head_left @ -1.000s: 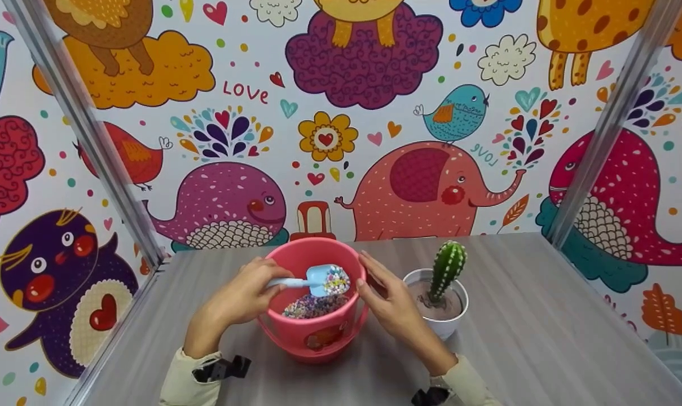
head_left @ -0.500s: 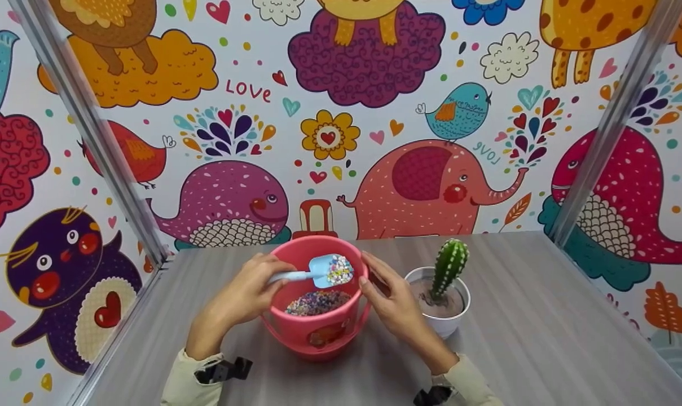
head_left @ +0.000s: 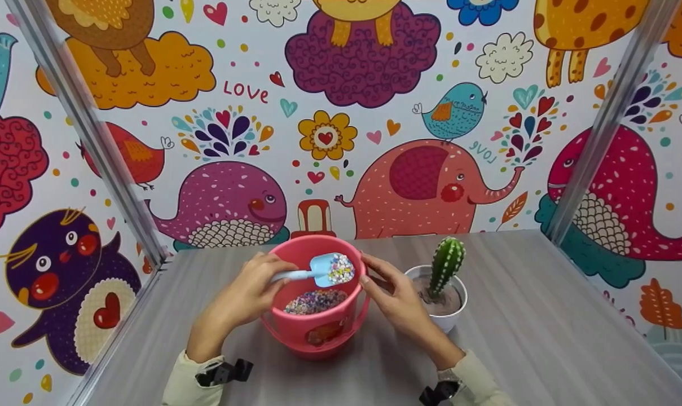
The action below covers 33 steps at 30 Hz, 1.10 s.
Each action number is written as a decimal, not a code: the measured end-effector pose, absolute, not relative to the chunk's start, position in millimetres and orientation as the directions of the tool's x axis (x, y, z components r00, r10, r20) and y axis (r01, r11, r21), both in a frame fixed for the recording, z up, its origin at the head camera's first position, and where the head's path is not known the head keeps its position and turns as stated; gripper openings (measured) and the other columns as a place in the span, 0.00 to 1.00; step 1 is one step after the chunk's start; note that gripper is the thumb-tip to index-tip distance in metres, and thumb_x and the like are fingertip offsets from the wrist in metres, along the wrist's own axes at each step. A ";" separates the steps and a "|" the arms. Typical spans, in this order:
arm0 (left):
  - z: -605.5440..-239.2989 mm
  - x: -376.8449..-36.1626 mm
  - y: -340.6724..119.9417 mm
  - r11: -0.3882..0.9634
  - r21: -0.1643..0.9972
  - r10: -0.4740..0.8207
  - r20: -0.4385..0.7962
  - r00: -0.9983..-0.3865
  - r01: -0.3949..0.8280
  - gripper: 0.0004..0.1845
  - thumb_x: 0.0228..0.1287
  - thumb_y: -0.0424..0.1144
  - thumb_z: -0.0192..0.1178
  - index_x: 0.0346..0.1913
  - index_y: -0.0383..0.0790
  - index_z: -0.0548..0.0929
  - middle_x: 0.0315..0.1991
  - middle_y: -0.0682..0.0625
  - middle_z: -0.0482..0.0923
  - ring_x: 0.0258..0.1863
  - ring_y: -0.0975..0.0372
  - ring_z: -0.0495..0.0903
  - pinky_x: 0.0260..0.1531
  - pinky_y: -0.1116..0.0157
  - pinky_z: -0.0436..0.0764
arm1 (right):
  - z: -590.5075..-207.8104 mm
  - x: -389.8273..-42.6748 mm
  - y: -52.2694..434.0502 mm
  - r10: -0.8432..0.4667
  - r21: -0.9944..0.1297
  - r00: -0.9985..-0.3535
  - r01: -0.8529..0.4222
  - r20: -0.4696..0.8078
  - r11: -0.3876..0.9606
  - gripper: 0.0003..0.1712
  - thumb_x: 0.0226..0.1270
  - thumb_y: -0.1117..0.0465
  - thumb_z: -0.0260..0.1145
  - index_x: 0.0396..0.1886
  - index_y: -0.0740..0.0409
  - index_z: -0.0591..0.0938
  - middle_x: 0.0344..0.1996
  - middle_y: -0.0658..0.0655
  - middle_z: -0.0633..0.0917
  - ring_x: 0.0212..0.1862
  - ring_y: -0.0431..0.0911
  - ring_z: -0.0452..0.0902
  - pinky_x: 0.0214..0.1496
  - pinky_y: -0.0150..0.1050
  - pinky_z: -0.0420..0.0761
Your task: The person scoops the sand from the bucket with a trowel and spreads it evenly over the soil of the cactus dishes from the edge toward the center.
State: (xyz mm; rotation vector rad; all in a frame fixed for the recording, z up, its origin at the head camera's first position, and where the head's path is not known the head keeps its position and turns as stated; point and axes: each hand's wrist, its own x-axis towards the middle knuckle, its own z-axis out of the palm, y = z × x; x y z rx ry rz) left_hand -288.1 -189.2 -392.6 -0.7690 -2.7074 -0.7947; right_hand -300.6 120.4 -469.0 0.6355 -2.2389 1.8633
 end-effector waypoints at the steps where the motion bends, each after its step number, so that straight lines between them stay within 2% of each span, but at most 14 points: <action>1: -392.1 -287.6 -188.8 0.717 0.442 0.423 0.340 -0.840 0.540 0.13 0.72 0.30 0.70 0.57 0.39 0.91 0.54 0.47 0.89 0.54 0.56 0.76 0.60 0.44 0.79 | -468.8 -300.3 122.1 -0.222 -0.903 -0.899 -0.411 0.378 0.126 0.31 0.80 0.52 0.69 0.78 0.53 0.76 0.76 0.55 0.79 0.78 0.54 0.75 0.75 0.48 0.78; 5: -390.6 -286.7 -187.5 0.718 0.430 0.427 0.348 -0.834 0.547 0.13 0.72 0.31 0.69 0.57 0.40 0.91 0.53 0.48 0.90 0.56 0.55 0.76 0.62 0.43 0.77 | -468.6 -296.9 130.9 -0.231 -0.914 -0.907 -0.386 0.351 0.125 0.27 0.81 0.53 0.69 0.74 0.54 0.79 0.72 0.55 0.83 0.76 0.53 0.77 0.74 0.42 0.79; 11: -387.6 -286.0 -186.4 0.724 0.415 0.424 0.361 -0.831 0.550 0.13 0.73 0.31 0.70 0.57 0.39 0.91 0.52 0.48 0.90 0.56 0.56 0.76 0.60 0.46 0.80 | -469.2 -284.9 147.5 -0.237 -0.914 -0.921 -0.356 0.309 0.193 0.23 0.82 0.51 0.68 0.70 0.51 0.82 0.67 0.55 0.86 0.72 0.51 0.82 0.71 0.39 0.81; 16: -382.7 -285.8 -185.5 0.716 0.375 0.445 0.404 -0.799 0.588 0.12 0.73 0.30 0.68 0.56 0.37 0.91 0.50 0.47 0.90 0.52 0.57 0.77 0.54 0.51 0.81 | -468.6 -271.6 165.3 -0.201 -0.916 -0.937 -0.328 0.285 0.231 0.19 0.80 0.50 0.69 0.65 0.49 0.85 0.61 0.54 0.89 0.67 0.52 0.85 0.67 0.34 0.84; 22: -376.1 -285.8 -184.0 0.698 0.352 0.459 0.449 -0.767 0.624 0.12 0.73 0.29 0.68 0.55 0.37 0.91 0.49 0.48 0.91 0.51 0.57 0.79 0.54 0.50 0.78 | -467.0 -261.6 187.6 -0.215 -0.908 -0.933 -0.338 0.289 0.248 0.16 0.80 0.55 0.69 0.62 0.50 0.86 0.58 0.55 0.90 0.63 0.49 0.87 0.62 0.31 0.85; 24: -375.2 -286.6 -182.3 0.695 0.352 0.461 0.451 -0.764 0.627 0.12 0.73 0.29 0.68 0.56 0.37 0.91 0.50 0.48 0.91 0.51 0.57 0.79 0.54 0.51 0.78 | -468.4 -260.5 194.9 -0.207 -0.905 -0.929 -0.353 0.308 0.238 0.16 0.80 0.56 0.70 0.62 0.53 0.86 0.58 0.56 0.90 0.61 0.48 0.88 0.61 0.31 0.85; 30: -374.2 -288.4 -174.1 0.687 0.350 0.472 0.451 -0.757 0.637 0.12 0.73 0.30 0.69 0.56 0.38 0.91 0.49 0.49 0.90 0.50 0.59 0.77 0.52 0.54 0.79 | -475.8 -259.3 214.5 -0.114 -0.883 -0.905 -0.425 0.410 0.197 0.14 0.79 0.62 0.70 0.57 0.64 0.88 0.52 0.65 0.91 0.54 0.54 0.91 0.54 0.35 0.89; 33: -373.9 -290.1 -168.1 0.681 0.351 0.480 0.449 -0.754 0.643 0.12 0.73 0.31 0.69 0.56 0.38 0.91 0.48 0.50 0.90 0.49 0.60 0.77 0.52 0.55 0.79 | -477.5 -258.3 223.6 -0.040 -0.884 -0.907 -0.418 0.420 0.209 0.10 0.80 0.61 0.69 0.51 0.62 0.90 0.47 0.66 0.92 0.50 0.54 0.92 0.51 0.38 0.91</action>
